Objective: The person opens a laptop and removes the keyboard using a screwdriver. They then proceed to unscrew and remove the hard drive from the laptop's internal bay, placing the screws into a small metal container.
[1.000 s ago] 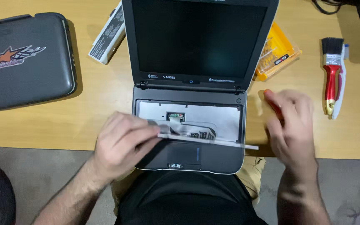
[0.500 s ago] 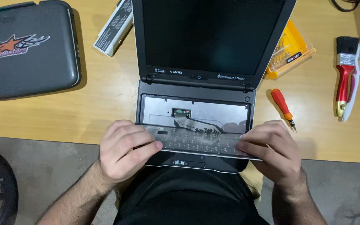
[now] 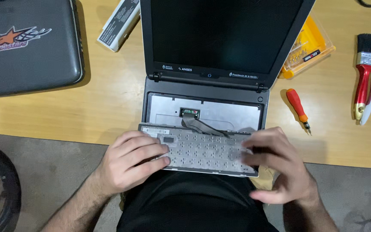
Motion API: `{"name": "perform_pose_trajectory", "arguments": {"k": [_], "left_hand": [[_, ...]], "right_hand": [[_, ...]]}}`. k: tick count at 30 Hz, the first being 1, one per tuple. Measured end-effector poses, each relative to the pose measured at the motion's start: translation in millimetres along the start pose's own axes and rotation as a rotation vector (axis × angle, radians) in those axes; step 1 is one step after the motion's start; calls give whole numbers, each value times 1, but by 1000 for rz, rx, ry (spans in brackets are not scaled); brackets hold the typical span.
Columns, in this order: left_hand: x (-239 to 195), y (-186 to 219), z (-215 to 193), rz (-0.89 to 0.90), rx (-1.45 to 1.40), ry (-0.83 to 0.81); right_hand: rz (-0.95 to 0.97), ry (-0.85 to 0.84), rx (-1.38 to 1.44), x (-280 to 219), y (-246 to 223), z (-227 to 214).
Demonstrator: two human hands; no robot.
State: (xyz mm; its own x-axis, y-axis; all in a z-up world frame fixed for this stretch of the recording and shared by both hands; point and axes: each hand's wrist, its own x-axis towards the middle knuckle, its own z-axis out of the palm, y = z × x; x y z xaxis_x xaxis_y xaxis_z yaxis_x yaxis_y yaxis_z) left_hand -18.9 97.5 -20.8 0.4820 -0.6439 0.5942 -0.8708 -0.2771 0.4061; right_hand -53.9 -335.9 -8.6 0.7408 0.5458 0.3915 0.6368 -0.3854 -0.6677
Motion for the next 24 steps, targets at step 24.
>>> {"name": "perform_pose_trajectory", "arguments": {"k": [24], "left_hand": [[23, -4, -1, -86, -129, -102]], "right_hand": [[513, -479, -29, 136, 12, 26]]}}
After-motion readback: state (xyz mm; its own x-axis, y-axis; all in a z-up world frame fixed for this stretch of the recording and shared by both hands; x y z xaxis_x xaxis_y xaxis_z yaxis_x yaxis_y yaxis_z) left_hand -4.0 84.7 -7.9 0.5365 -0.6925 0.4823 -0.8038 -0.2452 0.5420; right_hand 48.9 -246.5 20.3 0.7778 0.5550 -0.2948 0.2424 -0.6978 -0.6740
